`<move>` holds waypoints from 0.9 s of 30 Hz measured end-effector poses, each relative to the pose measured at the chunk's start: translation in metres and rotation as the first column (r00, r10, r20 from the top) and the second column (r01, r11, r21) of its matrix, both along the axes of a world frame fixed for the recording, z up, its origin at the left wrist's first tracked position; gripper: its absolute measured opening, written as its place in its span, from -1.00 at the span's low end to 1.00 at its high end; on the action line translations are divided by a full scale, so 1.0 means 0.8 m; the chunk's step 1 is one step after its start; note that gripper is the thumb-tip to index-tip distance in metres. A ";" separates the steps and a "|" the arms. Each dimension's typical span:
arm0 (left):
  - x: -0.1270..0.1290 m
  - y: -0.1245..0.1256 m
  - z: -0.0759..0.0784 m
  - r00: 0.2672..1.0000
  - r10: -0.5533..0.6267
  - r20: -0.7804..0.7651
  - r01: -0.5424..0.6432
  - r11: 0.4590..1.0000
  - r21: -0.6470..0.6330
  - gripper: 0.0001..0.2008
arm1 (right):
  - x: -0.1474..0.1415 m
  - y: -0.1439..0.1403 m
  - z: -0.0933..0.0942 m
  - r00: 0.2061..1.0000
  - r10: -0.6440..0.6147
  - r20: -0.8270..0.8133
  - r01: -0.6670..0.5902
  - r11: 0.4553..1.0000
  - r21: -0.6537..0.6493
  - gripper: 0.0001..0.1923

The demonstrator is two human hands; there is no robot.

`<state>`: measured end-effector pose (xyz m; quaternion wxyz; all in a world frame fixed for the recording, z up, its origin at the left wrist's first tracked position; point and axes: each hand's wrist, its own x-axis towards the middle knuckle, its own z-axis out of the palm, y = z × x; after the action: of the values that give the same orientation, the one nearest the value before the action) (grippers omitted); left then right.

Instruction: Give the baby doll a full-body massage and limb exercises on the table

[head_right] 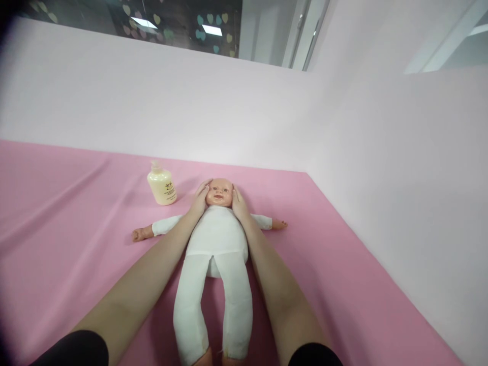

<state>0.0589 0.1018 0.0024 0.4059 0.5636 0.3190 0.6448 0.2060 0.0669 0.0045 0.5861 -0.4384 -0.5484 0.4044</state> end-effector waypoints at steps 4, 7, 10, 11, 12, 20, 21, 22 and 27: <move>0.002 0.008 -0.003 0.994 -0.030 0.107 0.040 0.995 -0.094 -0.67 | 0.000 -0.003 0.003 1.000 0.006 -0.012 -0.006 0.999 -0.040 -0.39; 0.002 0.011 -0.005 0.988 -0.038 0.151 0.057 0.991 -0.124 -0.68 | -0.003 -0.006 0.008 0.999 -0.025 -0.045 0.022 0.997 -0.073 -0.37; 0.002 0.011 -0.006 0.992 -0.032 0.121 0.047 0.992 -0.121 -0.65 | -0.006 -0.009 0.012 0.997 -0.026 -0.072 0.018 0.994 -0.110 -0.35; 0.002 0.010 -0.006 0.993 -0.037 0.111 0.050 0.991 -0.123 -0.63 | -0.006 -0.010 0.012 0.997 -0.023 -0.079 0.013 0.993 -0.116 -0.34; 0.002 0.010 -0.006 0.994 -0.039 0.104 0.052 0.991 -0.125 -0.61 | -0.006 -0.010 0.012 0.996 -0.024 -0.081 0.014 0.993 -0.120 -0.34; 0.003 0.018 -0.014 0.995 -0.013 0.100 0.028 0.989 -0.144 -0.64 | -0.004 0.003 -0.003 0.997 -0.053 -0.055 0.051 0.998 -0.041 -0.38; 0.003 0.019 -0.014 0.995 -0.007 0.100 0.021 0.989 -0.144 -0.65 | -0.003 0.004 -0.004 0.997 -0.050 -0.051 0.048 0.998 -0.036 -0.38; 0.002 0.019 -0.014 0.995 -0.002 0.099 0.017 0.989 -0.144 -0.66 | -0.003 0.004 -0.004 0.998 -0.051 -0.045 0.050 0.998 -0.032 -0.38; 0.003 0.016 -0.013 0.996 -0.007 0.094 0.023 0.984 -0.175 -0.62 | -0.004 -0.003 0.004 0.997 -0.070 -0.028 0.069 0.996 -0.055 -0.40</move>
<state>0.0613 0.1147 -0.0079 0.4735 0.4972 0.3512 0.6366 0.2032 0.0646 0.0074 0.5959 -0.4667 -0.5130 0.4048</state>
